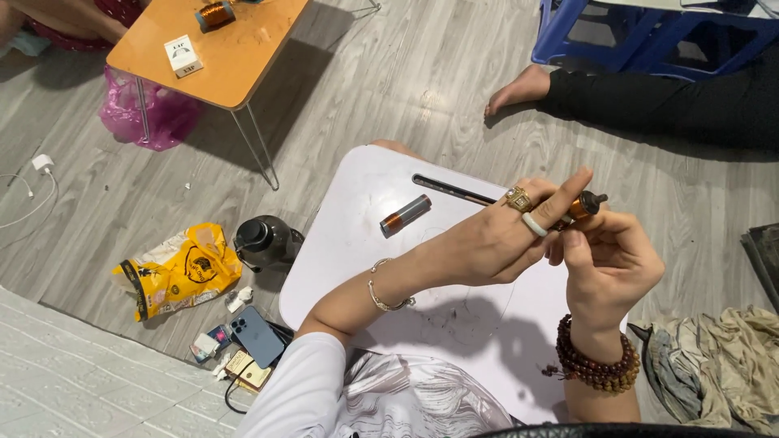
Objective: Assembling a small electronic component by fitting a copper coil onto a cylindrical core and threading fine wires.
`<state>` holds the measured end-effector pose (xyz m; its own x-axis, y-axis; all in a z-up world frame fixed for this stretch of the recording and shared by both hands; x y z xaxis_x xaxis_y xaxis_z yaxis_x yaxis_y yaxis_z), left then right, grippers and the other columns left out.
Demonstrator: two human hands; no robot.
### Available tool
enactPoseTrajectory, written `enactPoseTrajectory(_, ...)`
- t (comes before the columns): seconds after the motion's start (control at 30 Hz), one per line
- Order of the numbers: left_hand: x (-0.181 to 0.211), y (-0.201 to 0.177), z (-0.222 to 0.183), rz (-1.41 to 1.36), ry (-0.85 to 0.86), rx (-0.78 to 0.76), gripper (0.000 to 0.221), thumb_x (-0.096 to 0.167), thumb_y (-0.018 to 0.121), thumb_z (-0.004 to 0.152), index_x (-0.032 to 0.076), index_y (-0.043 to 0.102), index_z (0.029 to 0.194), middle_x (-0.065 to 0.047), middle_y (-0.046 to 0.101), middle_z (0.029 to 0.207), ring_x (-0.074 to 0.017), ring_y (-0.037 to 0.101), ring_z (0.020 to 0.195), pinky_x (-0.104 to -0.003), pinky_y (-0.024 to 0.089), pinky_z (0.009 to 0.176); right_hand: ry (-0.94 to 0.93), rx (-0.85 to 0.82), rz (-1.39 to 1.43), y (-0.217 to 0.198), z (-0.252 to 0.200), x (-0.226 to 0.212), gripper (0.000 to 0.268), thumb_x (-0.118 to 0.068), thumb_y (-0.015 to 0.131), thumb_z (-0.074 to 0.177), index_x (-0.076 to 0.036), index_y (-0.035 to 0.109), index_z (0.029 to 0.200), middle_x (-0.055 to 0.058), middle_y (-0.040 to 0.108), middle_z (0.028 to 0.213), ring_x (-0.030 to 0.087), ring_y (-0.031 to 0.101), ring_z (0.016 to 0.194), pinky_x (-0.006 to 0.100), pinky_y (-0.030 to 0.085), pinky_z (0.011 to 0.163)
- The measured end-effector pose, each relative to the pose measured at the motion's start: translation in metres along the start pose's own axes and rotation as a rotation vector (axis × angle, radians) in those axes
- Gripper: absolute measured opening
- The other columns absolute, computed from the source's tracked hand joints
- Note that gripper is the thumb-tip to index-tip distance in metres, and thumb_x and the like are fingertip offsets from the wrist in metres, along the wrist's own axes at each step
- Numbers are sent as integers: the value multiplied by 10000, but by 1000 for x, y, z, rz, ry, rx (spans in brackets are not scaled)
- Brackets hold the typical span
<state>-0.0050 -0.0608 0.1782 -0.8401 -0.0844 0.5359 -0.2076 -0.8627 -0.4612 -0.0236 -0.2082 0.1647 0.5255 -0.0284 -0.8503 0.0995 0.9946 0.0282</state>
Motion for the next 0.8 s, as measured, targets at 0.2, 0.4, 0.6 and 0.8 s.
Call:
enactPoseTrajectory(0.2,1,-4,0,-80,-27,-61,648,107,430,1090,98,76,1633,-108,614,1183,-184,598,962,-300,568,939,-28,-124,-26,-3,6,4,177,35,595,962,38,543,1131,80,598,895,103,569,672,193,528,598)
enactPoseTrajectory(0.4,1,-6,0,-86,-61,-70,642,80,424,1089,97,84,1633,-145,583,1239,-184,582,895,-295,553,875,-131,-101,-134,-2,6,8,164,38,605,961,73,530,1102,101,588,863,90,504,609,197,469,546)
enactPoseTrajectory(0.6,-5,1,-5,-94,-142,-157,677,52,453,1115,166,60,1655,-82,587,1188,-159,518,843,-281,484,806,-219,-90,-217,11,9,-14,162,136,543,873,39,507,998,79,524,866,98,357,648,221,334,582)
enactPoseTrajectory(0.8,-2,-9,3,-168,-174,-169,585,100,414,1151,124,104,1646,-93,597,1150,-179,510,878,-308,466,859,-50,-83,-81,13,15,-20,124,110,533,887,33,512,981,121,542,1056,106,440,719,210,416,613)
Point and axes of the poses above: each hand's wrist, its own z-axis towards the middle knuckle, its own y-axis out of the palm, x = y × z, the point moved 6 cm from there along z, towards the middle knuckle
